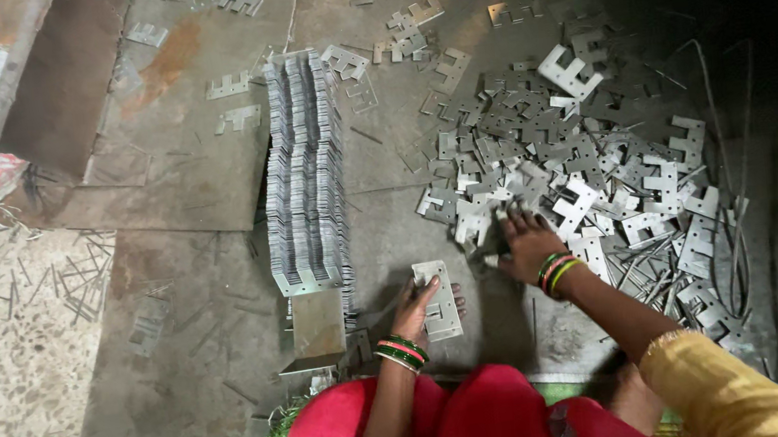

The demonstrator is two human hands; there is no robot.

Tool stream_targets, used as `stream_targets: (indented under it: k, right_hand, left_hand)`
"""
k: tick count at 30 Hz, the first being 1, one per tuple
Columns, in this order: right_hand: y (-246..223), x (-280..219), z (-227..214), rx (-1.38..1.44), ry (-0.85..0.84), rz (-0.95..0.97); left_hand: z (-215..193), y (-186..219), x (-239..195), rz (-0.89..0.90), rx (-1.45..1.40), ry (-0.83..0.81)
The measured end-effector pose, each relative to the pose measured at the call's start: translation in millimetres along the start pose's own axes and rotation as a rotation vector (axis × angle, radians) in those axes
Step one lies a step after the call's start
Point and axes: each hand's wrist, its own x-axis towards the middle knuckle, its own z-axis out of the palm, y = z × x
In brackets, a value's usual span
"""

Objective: The person sorts metal components by picking them up from the floor and stacking them into organized rows within a metal frame.

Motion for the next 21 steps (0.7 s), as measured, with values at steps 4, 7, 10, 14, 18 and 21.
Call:
stream_targets:
  k: [4, 7, 10, 14, 18, 21]
  right_hand:
    - [-3, -22, -21, 0.19, -0.037, 0.012]
    - [-24, -21, -38, 0.232, -0.033, 0.023]
    - [-46, -14, -39, 0.147, 0.07, -0.055]
    - [-46, -7, -38, 0.203, 0.007, 0.079]
    - [-30, -6, -20, 0.276, 0.06, 0.118]
    - [-18, -6, -6, 0.376, 0.088, 0.118]
  left_hand:
    - [3, -6, -9, 0.026, -0.069, 0.047]
    - [-1, -13, -12, 0.051, -0.112, 0.048]
    - [-6, -15, -13, 0.127, -0.106, 0.069]
    - [-12, -20, -6, 0.12, -0.134, 0.049]
    - [-16, -27, 6, 0.124, -0.099, 0.109]
    - [-22, -32, 17, 0.126, -0.081, 0.078]
